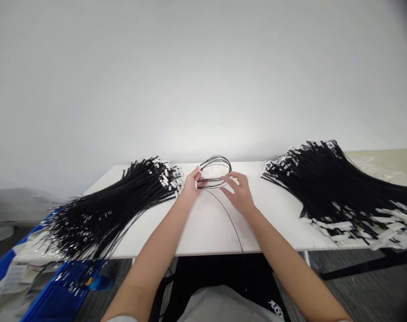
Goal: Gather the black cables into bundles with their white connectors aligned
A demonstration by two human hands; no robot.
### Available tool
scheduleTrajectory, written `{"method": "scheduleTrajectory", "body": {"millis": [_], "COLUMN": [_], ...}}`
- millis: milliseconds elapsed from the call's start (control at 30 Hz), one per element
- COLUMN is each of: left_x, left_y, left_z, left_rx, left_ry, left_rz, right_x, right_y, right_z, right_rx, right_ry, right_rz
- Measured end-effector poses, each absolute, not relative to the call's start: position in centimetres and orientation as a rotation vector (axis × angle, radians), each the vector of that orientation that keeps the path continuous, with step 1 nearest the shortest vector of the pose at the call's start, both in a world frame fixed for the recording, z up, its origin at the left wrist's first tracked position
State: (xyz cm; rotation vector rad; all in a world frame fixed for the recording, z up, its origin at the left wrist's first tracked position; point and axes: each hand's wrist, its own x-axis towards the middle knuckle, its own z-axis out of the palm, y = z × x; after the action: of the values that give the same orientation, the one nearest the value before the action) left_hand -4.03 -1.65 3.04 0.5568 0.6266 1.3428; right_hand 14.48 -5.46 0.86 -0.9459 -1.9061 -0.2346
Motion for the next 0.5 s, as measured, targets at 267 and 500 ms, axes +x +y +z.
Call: {"method": "scheduleTrajectory", "body": {"millis": [267, 500], "left_x": [-4.3, -4.0], "left_y": [-1.5, -1.5], "left_z": [3.0, 2.9], "left_rx": [0.536, 0.682], "left_ry": [0.647, 0.772], "left_rz": [1.42, 1.409], "right_x": [13.5, 14.1], "right_y": [-5.9, -5.4], "right_z": [1.0, 2.1], "right_rx": [-0.794, -0.883], "right_ry": [-2.13, -1.098], "right_rz": [0.139, 0.88]}}
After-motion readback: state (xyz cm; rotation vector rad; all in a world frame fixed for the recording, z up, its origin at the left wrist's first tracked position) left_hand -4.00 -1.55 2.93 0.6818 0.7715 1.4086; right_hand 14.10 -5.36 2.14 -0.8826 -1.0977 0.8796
